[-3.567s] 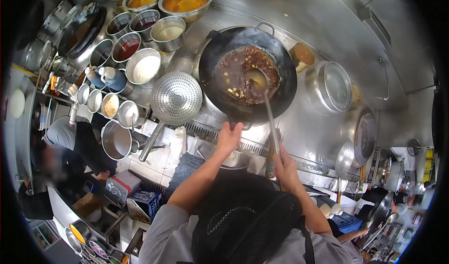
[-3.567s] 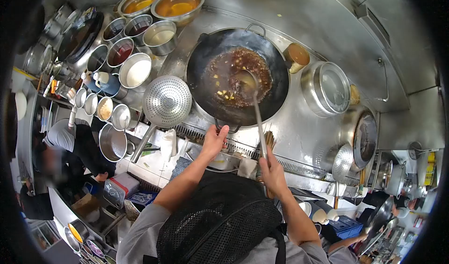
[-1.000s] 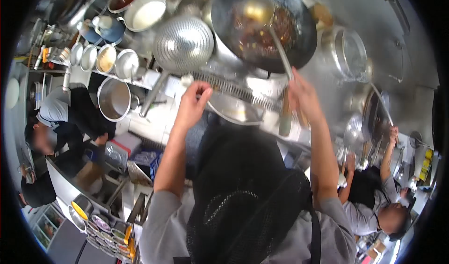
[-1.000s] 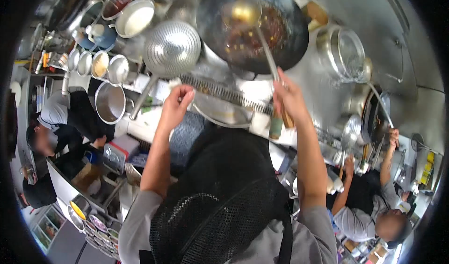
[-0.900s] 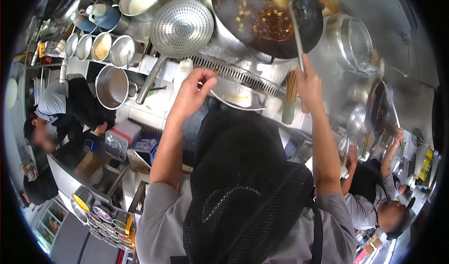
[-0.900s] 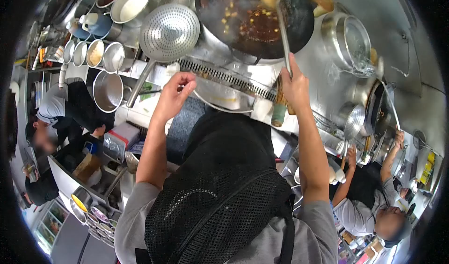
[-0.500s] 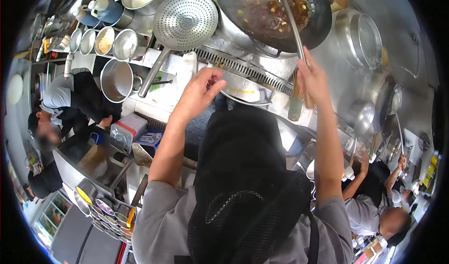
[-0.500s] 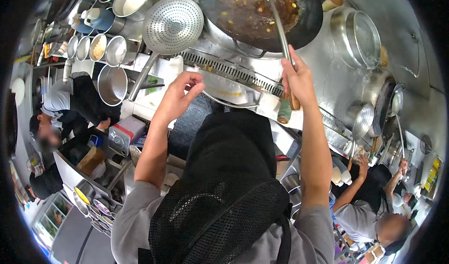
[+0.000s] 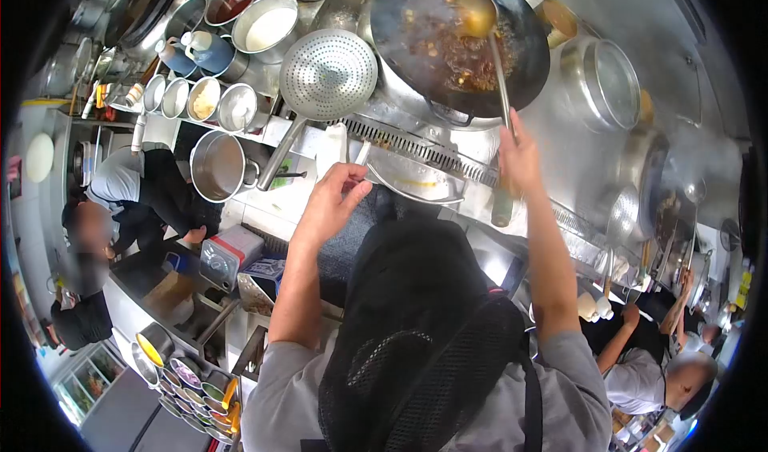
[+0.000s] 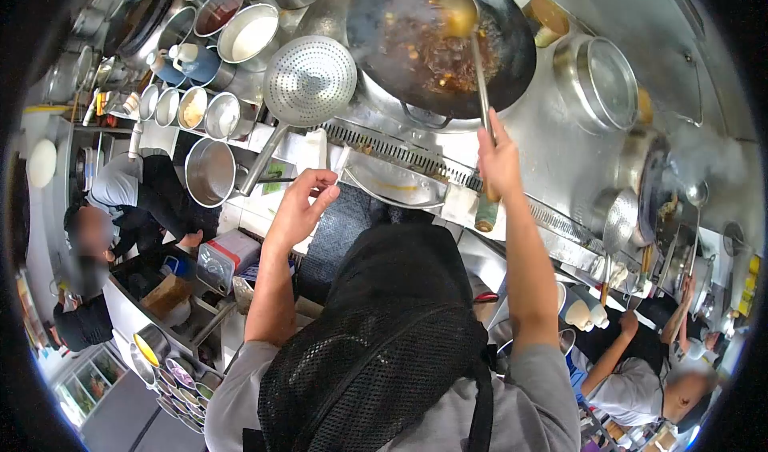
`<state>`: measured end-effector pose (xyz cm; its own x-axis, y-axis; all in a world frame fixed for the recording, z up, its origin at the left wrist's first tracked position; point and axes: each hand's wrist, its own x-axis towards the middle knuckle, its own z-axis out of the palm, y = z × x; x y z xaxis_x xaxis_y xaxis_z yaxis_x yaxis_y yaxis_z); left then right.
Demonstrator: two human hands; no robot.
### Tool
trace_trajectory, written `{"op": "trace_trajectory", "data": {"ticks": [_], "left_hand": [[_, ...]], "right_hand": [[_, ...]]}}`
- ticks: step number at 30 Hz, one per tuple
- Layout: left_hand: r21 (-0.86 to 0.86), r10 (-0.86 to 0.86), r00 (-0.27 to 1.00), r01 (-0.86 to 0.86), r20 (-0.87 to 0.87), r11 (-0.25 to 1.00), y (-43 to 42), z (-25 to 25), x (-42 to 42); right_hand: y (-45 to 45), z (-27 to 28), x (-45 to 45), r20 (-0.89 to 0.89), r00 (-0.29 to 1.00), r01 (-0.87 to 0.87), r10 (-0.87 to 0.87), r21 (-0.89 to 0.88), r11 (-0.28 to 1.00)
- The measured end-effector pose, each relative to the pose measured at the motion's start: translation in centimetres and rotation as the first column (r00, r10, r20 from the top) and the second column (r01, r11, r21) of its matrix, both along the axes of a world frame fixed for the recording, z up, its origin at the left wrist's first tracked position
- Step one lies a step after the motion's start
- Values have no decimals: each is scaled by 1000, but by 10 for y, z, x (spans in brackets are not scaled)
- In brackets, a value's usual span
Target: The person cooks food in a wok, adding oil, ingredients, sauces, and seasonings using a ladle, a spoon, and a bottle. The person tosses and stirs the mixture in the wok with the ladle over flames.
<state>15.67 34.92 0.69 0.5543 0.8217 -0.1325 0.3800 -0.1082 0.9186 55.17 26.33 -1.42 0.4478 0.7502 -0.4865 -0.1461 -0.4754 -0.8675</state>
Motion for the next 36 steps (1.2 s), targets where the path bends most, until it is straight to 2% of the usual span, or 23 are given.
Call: {"op": "trace_trajectory", "data": {"ticks": [1,2,4,5,7,8,10,12,13,15,16,18,19,20,21,22,23,24,25,30,33,34,36], "left_hand": [[-16,9,1000,-9,-16,1000,0,1,-5],[-31,15,999,-16,-32,999,1,2,-10],[-13,44,998,-45,-39,999,3,-3,-21],[-23,59,995,-60,-75,998,4,-4,-26],[-19,79,993,-81,-91,997,4,-6,-28],[-10,77,993,-78,-89,997,3,-4,-26],[21,49,998,-48,-36,999,3,-2,-19],[42,9,1000,-9,0,999,4,0,-11],[48,-24,1000,23,17,999,0,1,-11],[28,-63,998,63,1,998,-3,8,-15],[20,-89,996,89,-16,996,-3,10,-16],[-1,-68,998,68,-3,998,-5,5,-23],[-17,-52,999,52,-6,998,-6,-1,-26],[-31,-41,999,40,-11,999,-4,-8,-29],[-30,-41,999,41,-4,999,-3,-13,-29],[-36,-51,999,50,-11,998,-4,-15,-28],[-57,-82,997,82,9,995,-3,-16,-25],[-67,-111,993,113,34,991,3,-16,-19],[-83,-131,990,136,57,987,6,-16,-14],[-67,-222,975,223,25,972,27,-10,3],[-85,-236,972,237,18,968,34,-18,10],[-84,-246,969,247,18,965,36,-20,13],[-124,-287,958,287,15,950,39,-23,21]], "right_hand": [[-13,-8,-13,513,850,-92,122,-84,992],[-26,-8,-27,865,444,-119,232,-200,973],[-50,24,-60,741,604,-88,293,-303,949],[-58,35,-73,734,622,-109,272,-263,959],[-52,54,-62,468,859,-117,208,-217,969],[-40,69,-49,234,961,-92,149,-238,967],[-32,60,-25,275,943,-135,186,-194,972],[-31,21,2,831,541,-314,131,55,948],[-31,13,15,830,541,-304,132,47,951],[-23,14,35,950,231,-216,211,-162,963],[-26,13,38,952,223,-219,210,-161,962],[-36,21,20,849,444,-118,287,-262,958],[-43,9,10,780,579,-119,235,-204,972],[-38,32,-27,506,857,-33,102,-143,989],[-32,38,-49,273,962,23,-4,-65,998],[-31,43,-62,14,995,100,-100,-5,995],[-29,54,-65,10,994,108,-108,-5,994],[-22,66,-65,-346,916,231,-205,38,972],[-16,78,-66,-661,709,354,-247,30,935],[-8,123,-93,-446,868,260,-219,32,965],[-17,133,-94,-47,992,114,-116,-41,993],[-22,136,-93,-47,991,124,-126,-40,991],[-32,144,-92,448,884,-24,136,-248,968]]}}
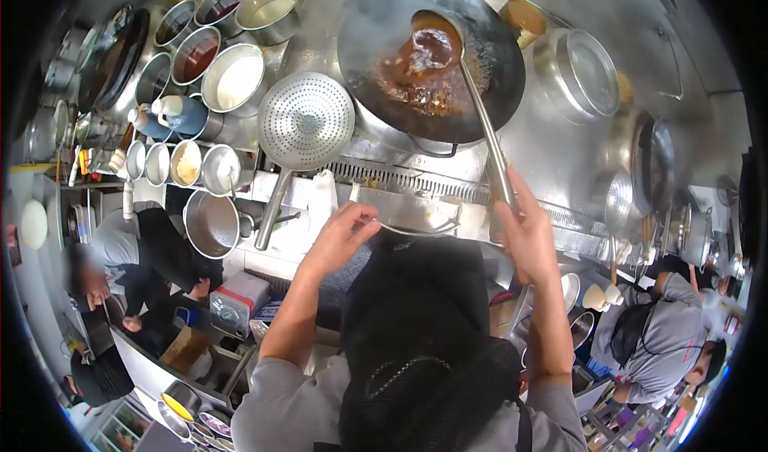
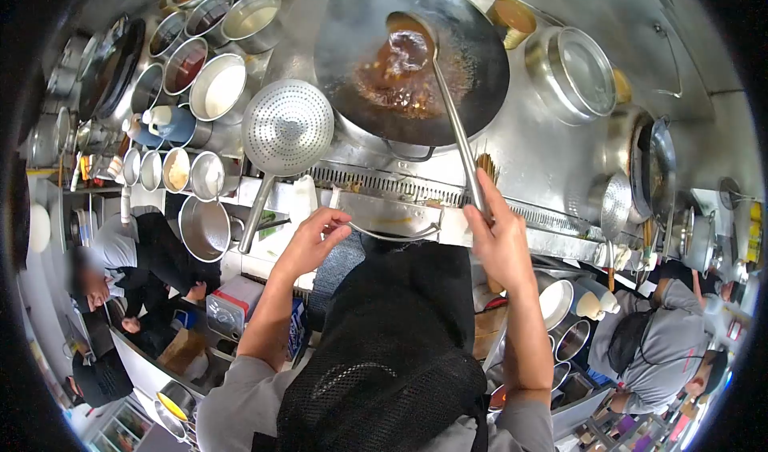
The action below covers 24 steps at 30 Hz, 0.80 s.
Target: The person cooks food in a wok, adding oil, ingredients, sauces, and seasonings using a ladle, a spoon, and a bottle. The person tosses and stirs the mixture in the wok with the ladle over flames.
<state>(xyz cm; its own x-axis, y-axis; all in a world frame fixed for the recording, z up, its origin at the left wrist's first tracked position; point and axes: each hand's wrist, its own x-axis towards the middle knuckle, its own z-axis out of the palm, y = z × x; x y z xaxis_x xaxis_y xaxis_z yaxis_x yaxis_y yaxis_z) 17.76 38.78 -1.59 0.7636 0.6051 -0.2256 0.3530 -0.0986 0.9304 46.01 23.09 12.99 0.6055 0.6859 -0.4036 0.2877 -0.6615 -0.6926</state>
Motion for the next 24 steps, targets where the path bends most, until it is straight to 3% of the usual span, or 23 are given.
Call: {"op": "trace_trajectory", "data": {"ticks": [1,2,4,10,13,14,15,16,18,20,21,24], "left_hand": [[-5,-17,1000,17,-1,1000,2,-4,4],[-10,-21,1000,21,-3,1000,2,-3,7],[-22,-32,999,33,43,999,9,-2,13],[-7,94,994,-94,55,996,18,-11,13],[-8,88,987,-88,135,996,18,-2,40],[-10,101,984,-101,146,995,16,-2,53],[170,103,971,-142,216,975,14,-3,68],[344,94,955,-192,281,919,11,-1,83],[386,60,950,-181,305,905,6,2,111],[471,29,960,-163,279,867,0,5,132],[451,-10,974,-96,228,887,-1,6,138],[537,-27,985,-70,171,841,-9,-2,153]], "right_hand": [[-20,-29,16,351,928,-196,125,175,965],[-29,-29,31,389,905,-202,174,33,979],[-54,-19,57,603,732,-366,317,-45,930],[-83,75,92,533,643,-390,550,-390,834],[-93,45,108,503,629,-482,593,-346,805],[-93,26,109,428,702,-431,569,-381,818],[-97,-8,116,465,660,-508,590,-302,806],[-89,-37,109,381,784,-460,490,-173,871],[-68,-88,96,379,817,-447,435,-61,892],[-30,-105,83,337,855,-406,395,-41,913],[-15,-118,80,394,840,-442,373,98,892],[22,-142,87,445,843,-410,303,165,897]]}}
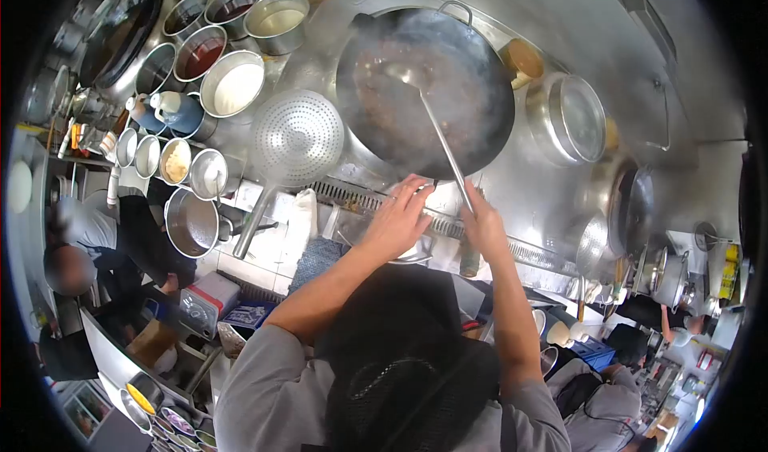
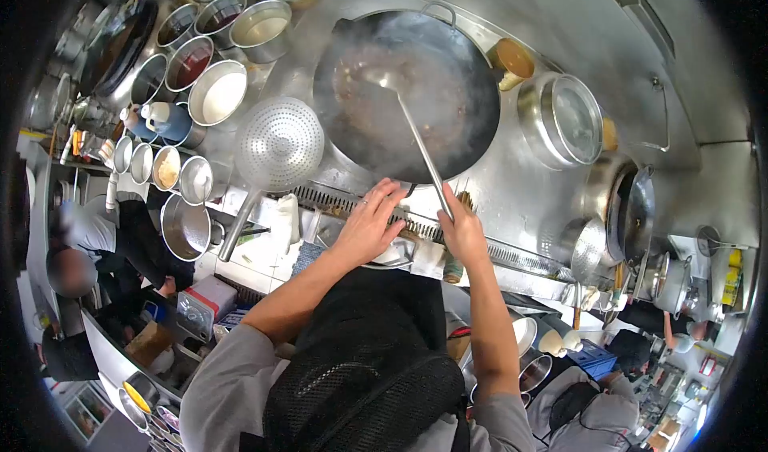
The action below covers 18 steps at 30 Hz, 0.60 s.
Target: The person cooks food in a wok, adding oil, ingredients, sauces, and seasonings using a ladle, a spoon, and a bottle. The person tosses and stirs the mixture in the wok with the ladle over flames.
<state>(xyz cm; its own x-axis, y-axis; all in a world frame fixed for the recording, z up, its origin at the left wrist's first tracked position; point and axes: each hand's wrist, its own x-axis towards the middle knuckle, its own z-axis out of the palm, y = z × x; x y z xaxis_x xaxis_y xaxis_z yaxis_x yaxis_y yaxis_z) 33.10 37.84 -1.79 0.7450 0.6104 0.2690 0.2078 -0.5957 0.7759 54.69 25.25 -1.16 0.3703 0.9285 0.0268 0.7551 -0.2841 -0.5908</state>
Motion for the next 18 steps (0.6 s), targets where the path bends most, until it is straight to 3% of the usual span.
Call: {"op": "trace_trajectory", "data": {"ticks": [4,6,8,11,12,13,15,17,18], "left_hand": [[-75,5,998,-10,-65,997,-10,-2,4],[-48,6,995,-10,-96,999,-17,-3,6],[56,12,990,-4,-141,998,-19,-7,11],[-1,47,994,-47,-95,999,-23,-7,15],[-6,56,993,-56,-99,998,-22,-8,17],[-29,68,995,-70,-75,997,-23,-9,17],[-69,95,995,-97,-37,993,-26,-5,17],[-63,110,993,-113,-40,992,-26,-9,17],[-64,108,993,-111,-50,992,-27,-9,17]], "right_hand": [[14,-8,22,-37,995,86,-87,-34,996],[1,3,17,-138,957,234,-256,-158,959],[-35,2,7,-147,964,204,-221,-120,972],[-57,51,-19,-65,987,143,-147,-65,988],[-48,81,-23,-416,876,160,-245,-229,960],[-44,95,-24,-682,629,115,-374,-395,912],[-16,70,18,-820,471,55,-326,-341,938],[13,34,46,-819,506,78,-271,-270,960],[22,26,49,-720,643,111,-261,-250,962]]}}
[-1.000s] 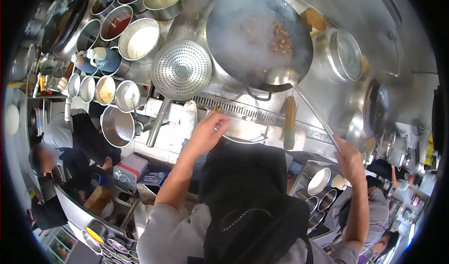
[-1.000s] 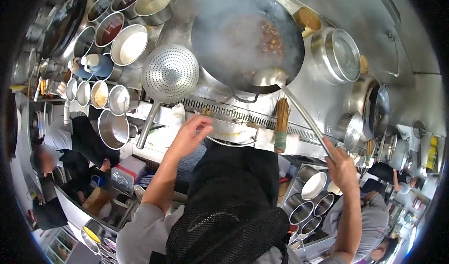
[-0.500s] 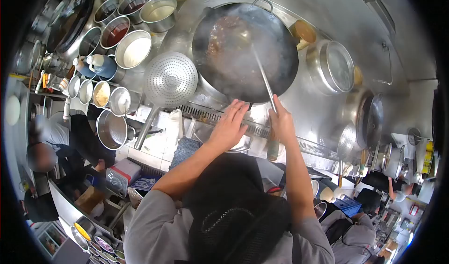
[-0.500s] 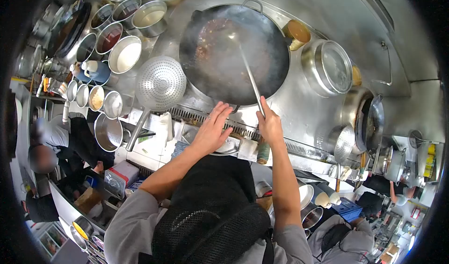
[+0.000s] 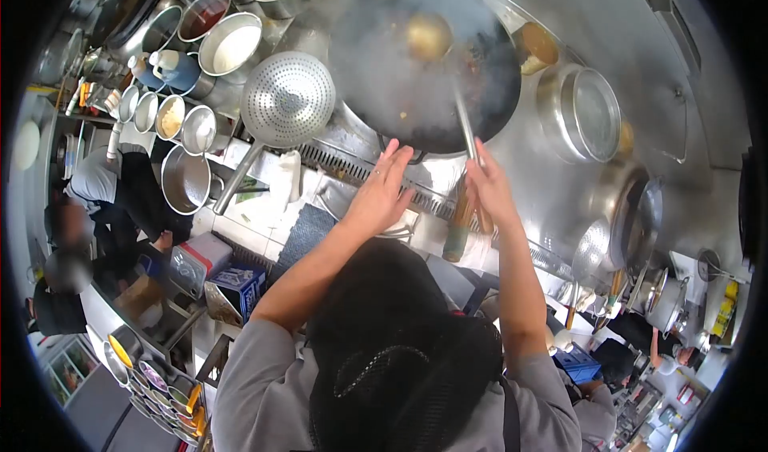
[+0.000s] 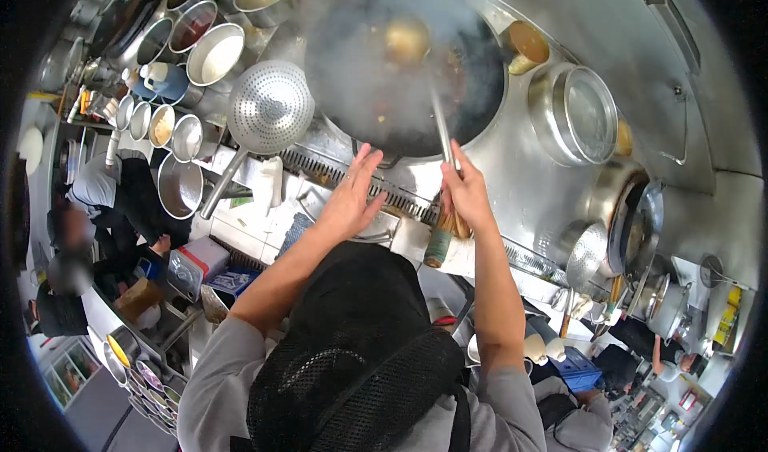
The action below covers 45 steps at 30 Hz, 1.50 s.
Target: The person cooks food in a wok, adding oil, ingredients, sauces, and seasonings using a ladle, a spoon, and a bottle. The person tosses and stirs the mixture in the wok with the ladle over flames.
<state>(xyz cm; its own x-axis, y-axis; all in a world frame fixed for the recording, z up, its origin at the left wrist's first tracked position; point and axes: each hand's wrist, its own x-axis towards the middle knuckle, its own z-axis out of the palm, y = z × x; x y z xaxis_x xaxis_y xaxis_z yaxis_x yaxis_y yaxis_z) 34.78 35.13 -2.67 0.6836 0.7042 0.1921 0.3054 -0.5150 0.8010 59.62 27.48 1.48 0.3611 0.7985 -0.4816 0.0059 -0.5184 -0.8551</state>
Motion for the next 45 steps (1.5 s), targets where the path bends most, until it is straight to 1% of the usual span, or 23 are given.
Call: {"op": "trace_trajectory", "data": {"ticks": [2,6,8,9,13,15,16,17,19,22,23,24,26,28,30,32,34,36,40,41,42,44,45], "left_hand": [[12,-13,1000,13,-23,1000,0,-3,2],[85,-32,998,36,-48,996,0,-10,0],[67,-29,999,31,-29,997,1,-9,0],[66,-26,999,27,-20,997,1,-8,0],[73,-26,1000,26,-1,997,0,-11,-1],[74,-36,999,36,-6,997,1,-12,-2],[79,-47,999,48,-13,996,2,-12,-4],[80,-56,998,56,-9,995,2,-12,-6],[91,-53,999,53,-4,994,3,-13,-5],[85,-61,998,61,-1,995,4,-11,-6],[86,-67,998,67,-2,994,6,-10,-7],[87,-71,997,70,4,994,6,-10,-8],[87,-78,997,76,13,993,5,-10,-9],[91,-82,997,82,-10,992,6,-11,-9],[75,-89,996,88,1,993,6,-13,-10],[66,-77,997,76,16,995,9,-14,-9],[63,-92,996,91,15,994,7,-15,-10],[67,-92,996,91,15,994,9,-16,-10],[52,-114,993,114,9,992,10,-15,-11],[29,-126,992,125,6,992,11,-14,-12],[36,-126,992,126,4,991,9,-13,-12],[19,-109,994,108,31,994,11,-13,-13],[10,-116,992,115,40,993,10,-16,-13]], "right_hand": [[-18,-42,11,707,702,-219,89,95,971],[-89,-16,-30,793,604,-182,76,44,982],[-76,61,-73,247,968,-4,49,-179,984],[-58,79,-75,1,999,39,-40,-181,983],[-9,21,-17,-341,929,115,-144,-104,988],[-6,-18,-15,184,982,34,-35,7,999],[-23,-36,-17,186,982,43,-43,5,999],[-49,-52,-18,594,804,-88,14,96,991],[-79,-44,-37,892,452,-255,10,118,960],[-75,22,-76,665,733,-153,144,-45,987],[-52,38,-68,279,958,-51,64,-53,997],[-30,42,-56,-159,986,38,-55,-105,994],[2,23,-33,-228,970,67,-87,-93,993],[8,-21,-22,142,990,29,-27,-18,999],[-18,-33,-38,750,650,-103,123,-73,992],[-57,-30,-63,860,505,-182,73,23,983],[-68,18,-99,684,704,-107,194,-168,980],[-37,59,-94,75,997,18,-4,-198,980],[-3,-2,-24,-207,974,82,-97,-78,994],[-1,-11,-26,269,962,-19,35,-59,998],[1,-25,-28,682,717,-116,142,-85,990],[-45,-40,-52,801,592,-144,84,3,990],[-50,-14,-79,704,700,-70,122,-103,992]]}}
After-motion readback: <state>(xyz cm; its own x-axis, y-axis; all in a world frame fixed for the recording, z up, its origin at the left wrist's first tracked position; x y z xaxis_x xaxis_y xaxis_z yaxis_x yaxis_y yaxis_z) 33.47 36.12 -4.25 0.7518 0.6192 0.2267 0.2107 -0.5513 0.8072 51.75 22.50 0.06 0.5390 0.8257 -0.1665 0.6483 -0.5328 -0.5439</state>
